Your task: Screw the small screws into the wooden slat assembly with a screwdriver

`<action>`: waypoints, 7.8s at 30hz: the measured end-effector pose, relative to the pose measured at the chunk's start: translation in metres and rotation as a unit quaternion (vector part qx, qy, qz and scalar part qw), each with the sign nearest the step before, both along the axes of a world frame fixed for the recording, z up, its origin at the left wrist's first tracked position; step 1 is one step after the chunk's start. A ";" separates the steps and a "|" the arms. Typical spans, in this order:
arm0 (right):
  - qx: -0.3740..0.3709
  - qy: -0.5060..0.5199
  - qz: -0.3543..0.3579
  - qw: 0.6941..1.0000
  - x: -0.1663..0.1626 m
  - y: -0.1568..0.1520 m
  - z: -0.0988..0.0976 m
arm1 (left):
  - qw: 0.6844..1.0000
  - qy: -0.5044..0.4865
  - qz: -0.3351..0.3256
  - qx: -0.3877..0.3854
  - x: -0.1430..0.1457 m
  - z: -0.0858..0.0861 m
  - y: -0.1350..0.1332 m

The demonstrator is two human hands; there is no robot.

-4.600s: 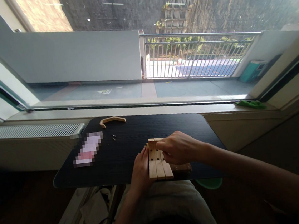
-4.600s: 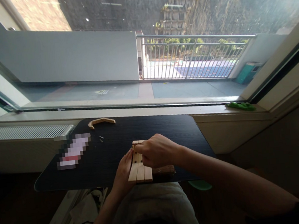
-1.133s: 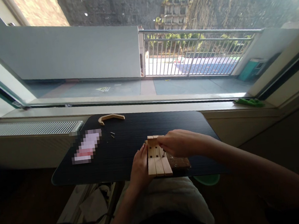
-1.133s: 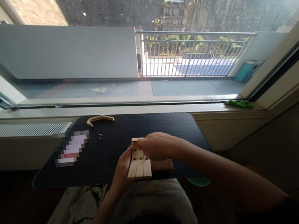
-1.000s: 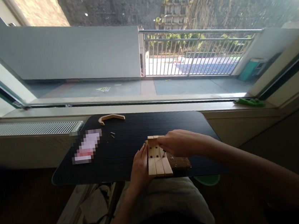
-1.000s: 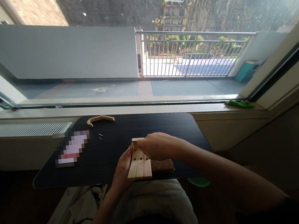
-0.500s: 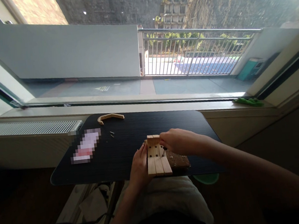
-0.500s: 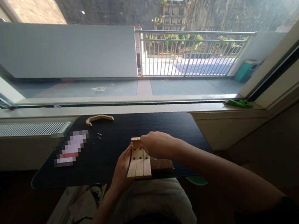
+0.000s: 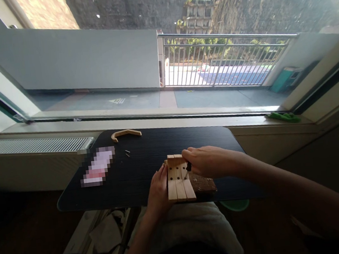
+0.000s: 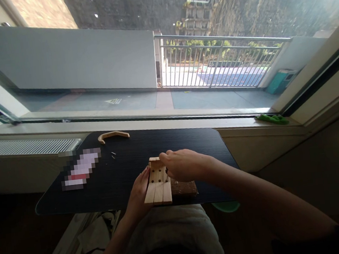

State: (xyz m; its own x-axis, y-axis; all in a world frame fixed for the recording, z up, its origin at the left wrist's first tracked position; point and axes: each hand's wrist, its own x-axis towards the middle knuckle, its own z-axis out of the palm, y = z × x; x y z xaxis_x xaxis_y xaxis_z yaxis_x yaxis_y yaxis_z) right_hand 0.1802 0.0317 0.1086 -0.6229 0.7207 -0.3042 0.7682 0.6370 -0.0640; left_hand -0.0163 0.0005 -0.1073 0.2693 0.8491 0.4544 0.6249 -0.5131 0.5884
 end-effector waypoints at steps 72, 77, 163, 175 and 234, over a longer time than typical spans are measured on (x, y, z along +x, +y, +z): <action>0.057 -0.007 0.000 0.998 -0.008 -0.007 -0.005 | 1.000 0.004 0.011 0.015 0.002 -0.001 0.001; 0.037 -0.011 0.071 0.997 -0.003 -0.004 -0.001 | 1.000 0.003 0.007 0.008 0.002 -0.002 0.002; 0.005 0.037 0.043 0.998 -0.005 0.002 -0.008 | 1.000 0.003 0.005 0.014 0.003 0.000 0.000; -0.093 0.086 0.057 0.990 -0.002 0.004 -0.005 | 1.000 -0.001 0.009 0.000 0.002 0.001 0.000; 0.041 -0.008 -0.029 0.999 -0.014 -0.004 -0.010 | 1.000 0.009 0.007 0.009 0.001 0.000 0.000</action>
State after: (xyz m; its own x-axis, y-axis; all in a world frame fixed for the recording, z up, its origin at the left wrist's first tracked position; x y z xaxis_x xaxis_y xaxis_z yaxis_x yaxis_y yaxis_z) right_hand 0.1666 0.0274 0.0981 -0.5755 0.7777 -0.2531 0.8040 0.5946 -0.0013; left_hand -0.0149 0.0004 -0.1073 0.2651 0.8444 0.4656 0.6426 -0.5147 0.5675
